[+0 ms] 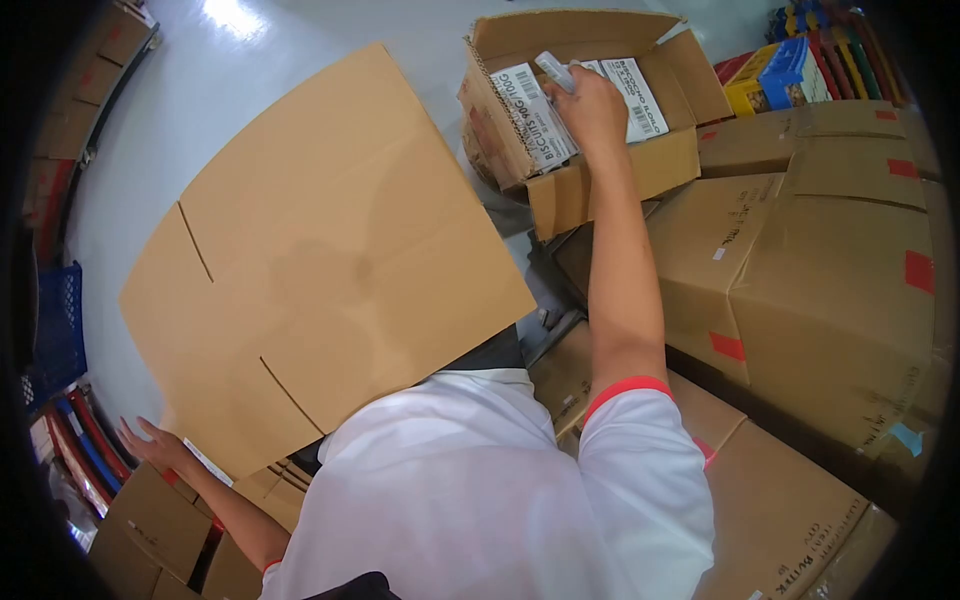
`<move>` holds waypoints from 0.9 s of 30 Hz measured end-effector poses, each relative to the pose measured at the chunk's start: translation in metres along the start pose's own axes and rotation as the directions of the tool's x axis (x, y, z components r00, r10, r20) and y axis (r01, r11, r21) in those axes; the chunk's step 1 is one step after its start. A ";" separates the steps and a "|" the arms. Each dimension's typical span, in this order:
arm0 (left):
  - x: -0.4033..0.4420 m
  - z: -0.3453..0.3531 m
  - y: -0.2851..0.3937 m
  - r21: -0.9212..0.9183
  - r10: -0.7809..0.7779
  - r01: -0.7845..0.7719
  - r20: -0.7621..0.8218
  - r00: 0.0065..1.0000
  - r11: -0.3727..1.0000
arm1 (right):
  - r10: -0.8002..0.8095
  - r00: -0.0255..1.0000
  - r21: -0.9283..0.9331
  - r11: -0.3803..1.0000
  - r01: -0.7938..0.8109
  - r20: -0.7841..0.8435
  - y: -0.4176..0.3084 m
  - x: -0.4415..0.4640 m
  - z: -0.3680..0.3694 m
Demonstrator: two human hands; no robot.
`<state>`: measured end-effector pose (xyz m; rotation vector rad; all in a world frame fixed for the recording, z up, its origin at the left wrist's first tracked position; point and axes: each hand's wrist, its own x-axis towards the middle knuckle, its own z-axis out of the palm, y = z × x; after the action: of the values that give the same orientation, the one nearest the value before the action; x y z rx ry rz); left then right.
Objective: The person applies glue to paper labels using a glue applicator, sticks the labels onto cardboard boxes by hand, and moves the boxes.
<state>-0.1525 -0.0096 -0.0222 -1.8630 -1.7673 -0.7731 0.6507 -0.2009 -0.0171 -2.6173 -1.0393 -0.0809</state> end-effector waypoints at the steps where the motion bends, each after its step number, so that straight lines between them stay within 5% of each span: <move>1: 0.015 -0.002 0.028 -0.119 0.031 -0.029 0.013 0.999 0.993 | 0.007 1.000 0.005 1.000 -0.007 0.000 0.001 0.003 0.009; 5: 0.047 0.007 0.105 -0.348 0.150 -0.143 -0.007 0.989 0.926 | -0.019 0.997 -0.127 0.991 0.029 0.077 -0.009 0.012 0.030; 7: 0.047 0.012 0.133 -0.363 0.355 -0.341 -0.030 0.934 0.867 | -0.103 0.994 -0.121 0.987 0.107 0.040 -0.010 0.014 0.040; 14: 0.014 0.014 0.173 -0.485 0.302 -0.201 0.139 0.943 0.851 | -0.115 0.993 -0.080 0.990 0.117 0.027 -0.012 0.006 0.050; 26: 0.013 0.010 0.170 -0.466 0.260 -0.155 0.170 0.950 0.871 | -0.031 0.999 -0.067 0.997 0.029 -0.021 -0.017 0.001 0.042; 27: 0.013 0.010 0.168 -0.463 0.260 -0.156 0.170 0.951 0.873 | -0.148 0.989 -0.112 0.983 0.149 0.012 -0.017 -0.003 0.039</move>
<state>0.0161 -0.0059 -0.0122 -2.4890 -1.5665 -0.9731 0.6346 -0.1792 -0.0498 -2.6355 -1.2649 -0.1744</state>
